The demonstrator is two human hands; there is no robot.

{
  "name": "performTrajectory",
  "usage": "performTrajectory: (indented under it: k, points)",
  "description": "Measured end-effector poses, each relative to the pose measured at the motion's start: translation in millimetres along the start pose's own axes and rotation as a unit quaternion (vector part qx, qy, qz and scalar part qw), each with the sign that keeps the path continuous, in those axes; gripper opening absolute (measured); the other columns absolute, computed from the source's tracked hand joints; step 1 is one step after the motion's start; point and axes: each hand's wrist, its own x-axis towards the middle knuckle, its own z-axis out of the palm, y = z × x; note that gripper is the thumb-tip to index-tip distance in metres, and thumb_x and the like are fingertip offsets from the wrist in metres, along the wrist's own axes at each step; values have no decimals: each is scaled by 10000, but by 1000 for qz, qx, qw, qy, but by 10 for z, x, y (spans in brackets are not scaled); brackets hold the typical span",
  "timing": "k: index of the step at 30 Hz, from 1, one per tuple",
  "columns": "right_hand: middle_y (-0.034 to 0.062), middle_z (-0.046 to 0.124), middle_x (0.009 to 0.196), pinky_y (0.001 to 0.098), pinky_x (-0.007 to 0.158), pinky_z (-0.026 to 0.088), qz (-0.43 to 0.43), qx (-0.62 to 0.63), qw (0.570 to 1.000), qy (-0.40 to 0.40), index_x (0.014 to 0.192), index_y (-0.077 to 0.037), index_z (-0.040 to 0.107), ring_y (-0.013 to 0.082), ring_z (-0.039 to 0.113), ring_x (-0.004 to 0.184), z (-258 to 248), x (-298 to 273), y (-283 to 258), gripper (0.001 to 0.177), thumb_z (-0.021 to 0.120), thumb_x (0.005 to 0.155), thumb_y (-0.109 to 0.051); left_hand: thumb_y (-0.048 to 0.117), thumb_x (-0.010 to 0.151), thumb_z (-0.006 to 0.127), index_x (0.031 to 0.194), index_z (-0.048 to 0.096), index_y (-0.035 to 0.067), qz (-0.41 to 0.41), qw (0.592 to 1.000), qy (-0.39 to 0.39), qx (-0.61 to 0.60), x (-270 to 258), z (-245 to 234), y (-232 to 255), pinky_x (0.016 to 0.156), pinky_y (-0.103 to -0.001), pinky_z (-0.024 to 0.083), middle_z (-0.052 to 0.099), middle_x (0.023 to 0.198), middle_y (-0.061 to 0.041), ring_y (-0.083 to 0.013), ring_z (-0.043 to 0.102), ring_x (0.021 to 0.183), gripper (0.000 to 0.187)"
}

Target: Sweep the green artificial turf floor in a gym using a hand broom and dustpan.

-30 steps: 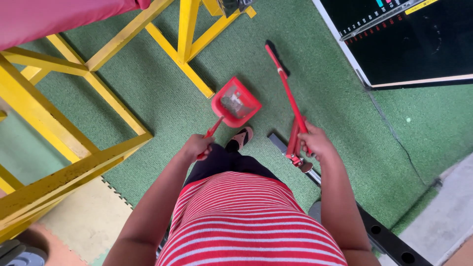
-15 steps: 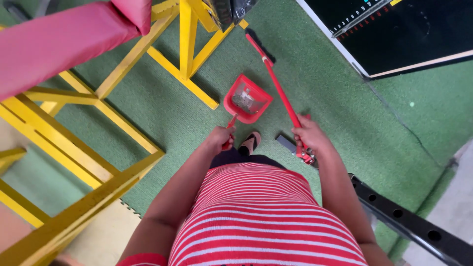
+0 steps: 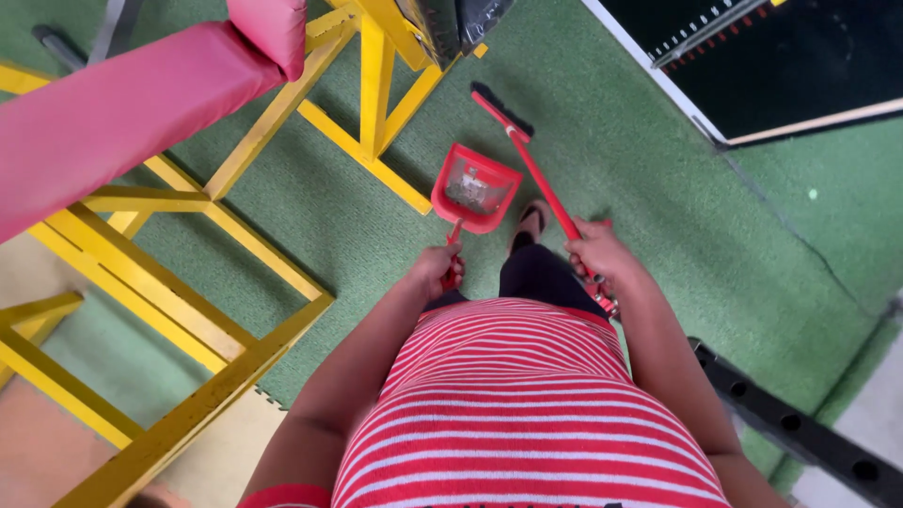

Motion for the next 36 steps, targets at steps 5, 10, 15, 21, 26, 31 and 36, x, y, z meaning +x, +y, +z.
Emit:
performTrajectory:
  k: [5, 10, 15, 21, 26, 31, 36]
  points:
    - [5, 544, 683, 292, 467, 422, 6, -27, 998, -49, 1599, -156, 376, 120, 500, 524, -426, 639, -132, 688, 599, 951, -105, 323, 1040, 586, 867, 525, 46, -1, 998, 30, -57, 223, 288, -83, 457, -321, 444, 489, 629, -26, -155, 489, 496, 332]
    - [8, 566, 680, 306, 446, 413, 28, -108, 991, -71, 1585, -212, 399, 127, 517, 516, -1047, 1157, -831, 664, 592, 955, -129, 298, 1025, 583, 879, 512, 57, 9, 986, 70, -150, 551, 741, -79, 452, -337, 430, 480, 646, -47, -180, 479, 496, 291]
    - [21, 564, 680, 325, 425, 404, 0, -245, 964, -107, 1570, -222, 443, 139, 523, 504, -1505, 2003, -1194, 651, 606, 947, -127, 318, 1037, 565, 906, 525, 87, 7, 959, 83, -270, 665, 1234, -112, 483, -296, 440, 510, 680, -17, -142, 483, 544, 268]
    - [46, 600, 707, 348, 434, 443, -47, -308, 943, -117, 1542, -162, 476, 157, 568, 510, -1472, 2760, -1393, 634, 600, 925, -87, 313, 1045, 568, 923, 507, 83, 20, 933, 108, -341, 898, 1767, -48, 488, -297, 444, 522, 706, -14, -131, 497, 557, 267]
    - [116, 666, 741, 384, 461, 508, -75, -378, 916, -111, 1586, -163, 365, 227, 653, 541, -1269, 2959, -774, 752, 567, 873, -39, 327, 1036, 572, 925, 513, 92, 13, 932, 116, -344, 1167, 1953, -107, 477, -292, 445, 510, 696, -18, -134, 490, 537, 267]
    - [185, 681, 727, 425, 487, 519, -45, -471, 861, -185, 1621, -208, 248, 293, 654, 544, -1589, 2217, -636, 842, 561, 858, -39, 312, 1044, 558, 952, 517, 50, 26, 927, 126, -352, 1235, 2186, 8, 481, -312, 460, 530, 711, -42, -152, 506, 547, 281]
    - [59, 647, 676, 336, 445, 443, -42, -484, 826, -286, 1571, -266, 451, 143, 555, 497, -2436, 2438, -876, 767, 687, 855, -118, 313, 1037, 553, 953, 521, 59, 37, 926, 126, -354, 1370, 2249, -21, 478, -306, 443, 541, 718, -38, -140, 489, 542, 270]
